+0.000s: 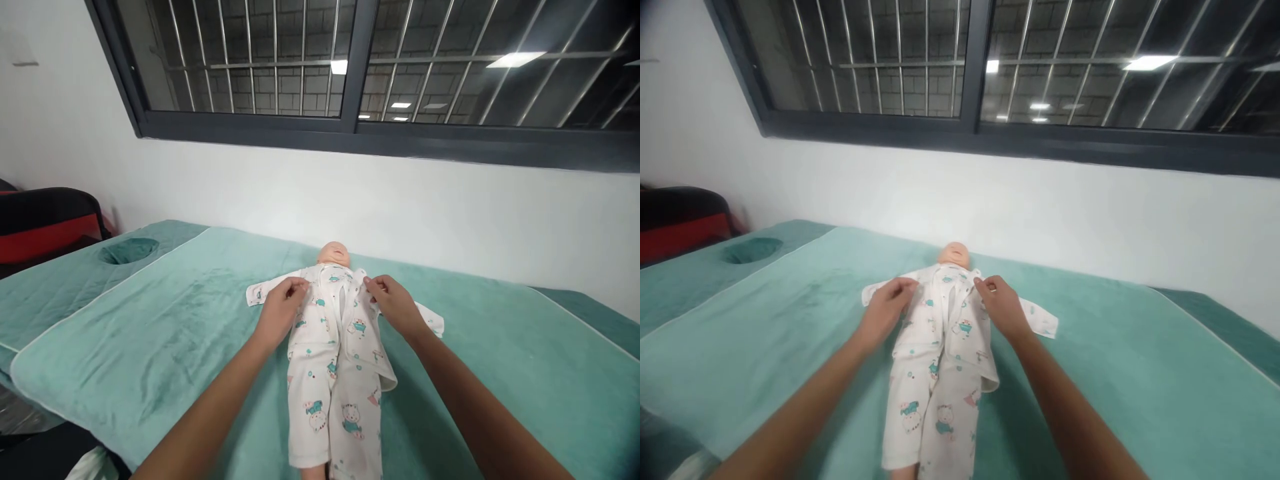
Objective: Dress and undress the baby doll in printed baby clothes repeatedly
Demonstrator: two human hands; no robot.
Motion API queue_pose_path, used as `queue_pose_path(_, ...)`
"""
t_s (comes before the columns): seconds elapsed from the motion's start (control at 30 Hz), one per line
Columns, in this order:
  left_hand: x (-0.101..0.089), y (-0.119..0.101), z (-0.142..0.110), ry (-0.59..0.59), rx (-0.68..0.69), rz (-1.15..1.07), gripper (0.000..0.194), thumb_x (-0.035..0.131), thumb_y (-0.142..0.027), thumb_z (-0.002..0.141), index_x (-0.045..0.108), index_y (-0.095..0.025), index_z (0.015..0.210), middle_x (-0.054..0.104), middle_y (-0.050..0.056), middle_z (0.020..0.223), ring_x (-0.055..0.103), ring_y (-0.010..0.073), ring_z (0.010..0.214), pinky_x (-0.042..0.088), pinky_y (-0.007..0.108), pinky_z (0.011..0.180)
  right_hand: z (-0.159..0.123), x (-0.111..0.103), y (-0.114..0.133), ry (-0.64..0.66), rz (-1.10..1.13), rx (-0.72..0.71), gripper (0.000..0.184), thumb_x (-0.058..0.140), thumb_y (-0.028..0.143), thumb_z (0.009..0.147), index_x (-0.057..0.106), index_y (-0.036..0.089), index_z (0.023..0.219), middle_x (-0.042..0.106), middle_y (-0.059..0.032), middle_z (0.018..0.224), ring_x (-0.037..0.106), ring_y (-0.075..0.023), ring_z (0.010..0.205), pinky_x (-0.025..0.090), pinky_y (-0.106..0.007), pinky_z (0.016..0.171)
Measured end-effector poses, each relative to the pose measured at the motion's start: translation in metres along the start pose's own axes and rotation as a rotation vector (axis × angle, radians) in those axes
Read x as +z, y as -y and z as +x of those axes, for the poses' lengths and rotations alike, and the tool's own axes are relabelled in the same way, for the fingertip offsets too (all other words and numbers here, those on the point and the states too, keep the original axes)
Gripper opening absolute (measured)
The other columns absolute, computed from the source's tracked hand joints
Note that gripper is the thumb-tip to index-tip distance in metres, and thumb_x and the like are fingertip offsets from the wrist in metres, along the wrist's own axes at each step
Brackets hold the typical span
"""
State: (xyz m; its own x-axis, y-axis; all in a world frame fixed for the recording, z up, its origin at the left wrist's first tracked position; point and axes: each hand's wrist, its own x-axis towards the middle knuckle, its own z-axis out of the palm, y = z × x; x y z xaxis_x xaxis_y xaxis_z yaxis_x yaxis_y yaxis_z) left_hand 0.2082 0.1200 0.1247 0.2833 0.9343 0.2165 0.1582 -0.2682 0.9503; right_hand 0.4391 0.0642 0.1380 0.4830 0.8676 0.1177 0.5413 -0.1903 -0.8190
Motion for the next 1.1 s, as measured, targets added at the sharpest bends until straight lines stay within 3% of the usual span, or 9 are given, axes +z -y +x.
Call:
queue_pose_path(0.17, 0.028, 0.007, 0.058, -0.027, -0.079, 0.148, 0.041, 0.057, -0.048, 0.08, 0.063, -0.016, 0.104, 0.065, 0.005, 0.081, 0.057, 0.015, 0.063, 0.041, 0.025, 0.058, 0.047, 0.03, 0.012, -0.012, -0.009, 0.017, 0.026, 0.061, 0.043, 0.071, 0.062, 0.019, 0.08, 0.067, -0.004, 0.079, 0.059, -0.0191, 0.072, 0.039, -0.027, 0.062)
queue_pose_path(0.27, 0.042, 0.004, 0.077, -0.033, -0.101, 0.306, 0.032, 0.06, -0.037, 0.077, 0.065, -0.017, 0.102, 0.067, 0.006, 0.082, 0.057, 0.016, 0.063, 0.04, 0.026, 0.058, 0.059, 0.045, 0.021, 0.003, 0.014, -0.03, 0.018, 0.057, 0.036, 0.071, 0.063, 0.02, 0.076, 0.067, -0.0018, 0.078, 0.059, -0.0184, 0.073, 0.04, -0.027, 0.064)
queue_pose_path(0.33, 0.049, -0.001, 0.085, -0.032, -0.089, 0.3, 0.025, 0.056, -0.028, 0.077, 0.066, -0.018, 0.098, 0.065, 0.003, 0.076, 0.057, 0.0156, 0.062, 0.04, 0.026, 0.059, 0.062, 0.051, 0.021, -0.006, 0.005, -0.03, 0.016, 0.055, 0.035, 0.071, 0.061, 0.02, 0.071, 0.064, 0.0003, 0.071, 0.057, -0.0174, 0.069, 0.039, -0.027, 0.062)
queue_pose_path(0.43, 0.06, -0.01, 0.093, -0.006, -0.043, 0.173, 0.025, 0.049, -0.022, 0.079, 0.065, -0.019, 0.098, 0.062, 0.001, 0.067, 0.057, 0.015, 0.062, 0.041, 0.025, 0.061, 0.063, 0.052, 0.014, 0.012, 0.034, -0.007, 0.018, 0.054, 0.037, 0.073, 0.06, 0.021, 0.07, 0.062, 0.0019, 0.067, 0.054, -0.0163, 0.065, 0.038, -0.027, 0.06)
queue_pose_path(0.53, 0.069, -0.014, 0.101, 0.127, 0.009, 0.078, 0.025, 0.047, -0.021, 0.08, 0.065, -0.019, 0.097, 0.063, 0.0, 0.064, 0.058, 0.0149, 0.063, 0.043, 0.025, 0.063, 0.064, 0.047, 0.007, 0.003, 0.045, -0.009, 0.023, 0.055, 0.044, 0.074, 0.06, 0.021, 0.072, 0.063, 0.0012, 0.07, 0.054, -0.0165, 0.066, 0.037, -0.027, 0.061)
queue_pose_path(0.7, 0.067, -0.003, 0.111, -0.008, 0.058, 0.18, 0.022, 0.048, -0.029, 0.082, 0.068, -0.02, 0.085, 0.067, 0.001, 0.076, 0.059, 0.0157, 0.07, 0.043, 0.027, 0.067, 0.064, 0.046, 0.003, -0.01, -0.031, -0.042, 0.02, 0.056, 0.041, 0.075, 0.059, 0.023, 0.069, 0.063, 0.0014, 0.068, 0.054, -0.0168, 0.066, 0.037, -0.027, 0.06)
queue_pose_path(0.8, 0.066, 0.003, 0.111, 0.092, 0.088, 0.301, 0.025, 0.05, -0.034, 0.083, 0.07, -0.02, 0.078, 0.069, 0.003, 0.078, 0.059, 0.0176, 0.071, 0.042, 0.028, 0.067, 0.064, 0.049, 0.003, -0.036, -0.027, -0.064, 0.016, 0.053, 0.035, 0.077, 0.061, 0.023, 0.069, 0.065, 0.0011, 0.069, 0.054, -0.0171, 0.066, 0.037, -0.028, 0.062)
queue_pose_path(0.9, 0.068, 0.005, 0.112, 0.121, 0.089, 0.348, 0.022, 0.054, -0.033, 0.081, 0.071, -0.02, 0.078, 0.068, 0.003, 0.074, 0.057, 0.0179, 0.068, 0.04, 0.028, 0.063, 0.065, 0.049, 0.003, -0.09, 0.039, -0.066, 0.017, 0.052, 0.035, 0.078, 0.063, 0.023, 0.071, 0.068, -0.0004, 0.074, 0.058, -0.0183, 0.07, 0.04, -0.029, 0.066)
queue_pose_path(1.1, 0.067, 0.006, 0.113, 0.105, 0.072, 0.144, 0.014, 0.054, -0.027, 0.079, 0.065, -0.019, 0.075, 0.067, 0.002, 0.078, 0.056, 0.0149, 0.069, 0.041, 0.026, 0.067, 0.059, 0.046, 0.012, -0.176, 0.161, 0.009, 0.018, 0.057, 0.036, 0.076, 0.068, 0.022, 0.075, 0.071, -0.0031, 0.08, 0.062, -0.0211, 0.076, 0.043, -0.03, 0.07)
